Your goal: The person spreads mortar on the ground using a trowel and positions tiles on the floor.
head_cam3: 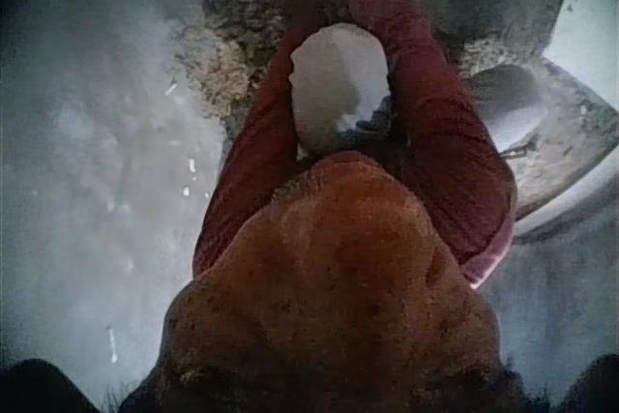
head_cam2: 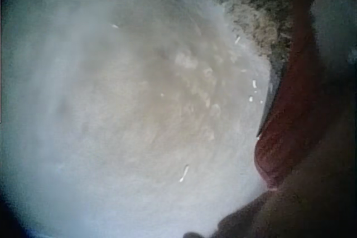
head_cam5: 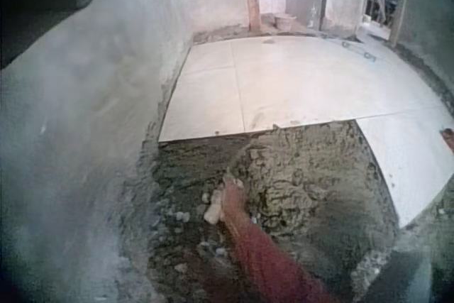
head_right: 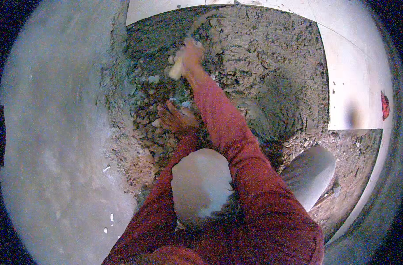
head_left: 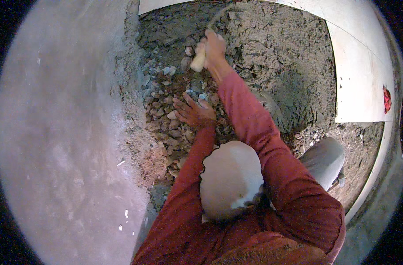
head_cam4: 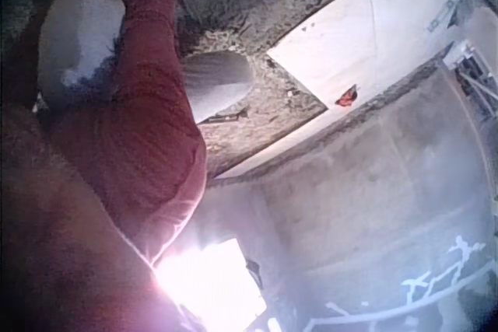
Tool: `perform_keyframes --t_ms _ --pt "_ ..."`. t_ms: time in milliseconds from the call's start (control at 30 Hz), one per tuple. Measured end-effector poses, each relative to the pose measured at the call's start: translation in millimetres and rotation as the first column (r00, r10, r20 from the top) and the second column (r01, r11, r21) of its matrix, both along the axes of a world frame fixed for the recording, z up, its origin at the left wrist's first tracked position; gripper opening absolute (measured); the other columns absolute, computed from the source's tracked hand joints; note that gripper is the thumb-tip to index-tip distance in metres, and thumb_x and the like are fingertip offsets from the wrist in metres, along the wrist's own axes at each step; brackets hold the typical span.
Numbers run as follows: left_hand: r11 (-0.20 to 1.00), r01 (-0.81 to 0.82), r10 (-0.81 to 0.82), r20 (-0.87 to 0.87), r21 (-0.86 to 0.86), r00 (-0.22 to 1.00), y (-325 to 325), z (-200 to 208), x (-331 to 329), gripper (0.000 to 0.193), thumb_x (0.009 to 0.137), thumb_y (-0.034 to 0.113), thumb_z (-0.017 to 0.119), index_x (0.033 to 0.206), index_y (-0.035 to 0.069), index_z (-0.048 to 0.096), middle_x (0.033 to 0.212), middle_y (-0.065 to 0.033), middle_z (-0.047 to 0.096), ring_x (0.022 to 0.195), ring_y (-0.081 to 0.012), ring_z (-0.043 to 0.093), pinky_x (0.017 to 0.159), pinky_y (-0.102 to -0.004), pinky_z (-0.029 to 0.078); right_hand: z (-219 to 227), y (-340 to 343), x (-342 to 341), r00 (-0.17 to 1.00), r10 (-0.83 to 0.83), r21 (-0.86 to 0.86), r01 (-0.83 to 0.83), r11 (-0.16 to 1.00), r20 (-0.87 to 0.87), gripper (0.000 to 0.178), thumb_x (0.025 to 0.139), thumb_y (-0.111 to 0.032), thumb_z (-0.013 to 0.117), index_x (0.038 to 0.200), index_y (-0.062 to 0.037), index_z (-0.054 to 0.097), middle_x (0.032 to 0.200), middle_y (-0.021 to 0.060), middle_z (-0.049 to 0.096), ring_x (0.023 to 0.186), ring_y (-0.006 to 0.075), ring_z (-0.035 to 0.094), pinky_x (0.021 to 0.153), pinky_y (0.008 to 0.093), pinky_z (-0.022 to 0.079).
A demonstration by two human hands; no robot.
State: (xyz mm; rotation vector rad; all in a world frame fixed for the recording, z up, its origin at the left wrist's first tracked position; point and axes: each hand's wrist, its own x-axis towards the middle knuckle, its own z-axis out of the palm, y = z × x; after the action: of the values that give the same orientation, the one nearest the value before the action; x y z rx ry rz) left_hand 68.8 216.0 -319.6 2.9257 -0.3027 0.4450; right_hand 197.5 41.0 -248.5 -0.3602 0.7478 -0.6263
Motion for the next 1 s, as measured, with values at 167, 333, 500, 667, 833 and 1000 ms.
perform_keyframes --t_ms 167,333,500,667,833,1000 --pt "1.0 0.006 -0.006 -0.075 0.0 0.997 5 -3 0 0.067 0.09 0.03 0.062 0.149 0.01 0.04 0.16 -0.0277 0.026 0.143 -0.0448 0.034 0.117 -0.0594 0.022 10 43 -110 0.989 0.099 -0.058 -0.106 0.993 -0.113 0.019 0.098 -0.029 0.059 0.093 -0.0146 0.048 0.064 -0.0013 0.044 0.05 0.0132 0.046 0.042 0.0299 0.041" --pt "1.0 0.019 -0.02 -0.043 -0.018 0.999 5 1 -1 0.069 0.089 0.03 0.063 0.149 0.007 0.037 0.157 -0.0306 0.027 0.142 -0.0462 0.034 0.117 -0.0594 0.02 50 11 -182 0.887 0.248 -0.137 -0.321 0.937 -0.389 0.022 0.096 -0.032 0.064 0.099 -0.0132 0.053 0.068 0.0012 0.052 0.05 0.0158 0.052 0.044 0.0312 0.045" --pt "1.0 -0.02 0.02 -0.087 0.001 0.996 2 3 -2 0.067 0.089 0.028 0.062 0.149 0.008 0.038 0.157 -0.0298 0.028 0.142 -0.0464 0.034 0.118 -0.0599 0.02 58 -191 -164 0.43 0.196 -0.449 -0.891 -0.066 -0.881 0.055 0.087 -0.031 0.066 0.137 -0.0081 0.057 0.091 0.0126 0.069 0.084 0.0286 0.067 0.076 0.0451 0.054" --pt "1.0 -0.015 0.015 -0.014 0.014 1.0 1 -4 -2 0.063 0.089 0.029 0.063 0.145 0.009 0.043 0.157 -0.0278 0.031 0.142 -0.0444 0.035 0.117 -0.0595 0.023 47 -262 -164 0.331 0.373 -0.368 -0.929 -0.031 -0.867 0.057 0.084 -0.03 0.067 0.136 -0.0075 0.057 0.09 0.0147 0.069 0.086 0.0304 0.068 0.076 0.0454 0.053" --pt "0.998 -0.055 0.055 0.005 0.016 0.998 0 -11 0 0.063 0.087 0.03 0.065 0.143 0.011 0.045 0.154 -0.027 0.036 0.141 -0.0428 0.038 0.116 -0.0592 0.024 89 -207 -228 -0.093 0.044 0.054 -0.839 -0.541 -0.995 0.066 0.084 -0.033 0.07 0.144 -0.0116 0.051 0.102 0.0149 0.068 0.1 0.0298 0.065 0.088 0.0471 0.052" --pt "0.999 -0.044 0.043 0.044 0.023 0.998 1 -14 1 0.06 0.088 0.031 0.063 0.143 0.011 0.046 0.153 -0.0271 0.038 0.138 -0.0432 0.042 0.115 -0.0599 0.026 114 -205 -274 -0.224 -0.079 0.227 -0.783 -0.579 -0.971 0.078 0.085 -0.037 0.073 0.152 -0.0155 0.041 0.13 0.0143 0.06 0.117 0.0307 0.06 0.099 0.0478 0.048"
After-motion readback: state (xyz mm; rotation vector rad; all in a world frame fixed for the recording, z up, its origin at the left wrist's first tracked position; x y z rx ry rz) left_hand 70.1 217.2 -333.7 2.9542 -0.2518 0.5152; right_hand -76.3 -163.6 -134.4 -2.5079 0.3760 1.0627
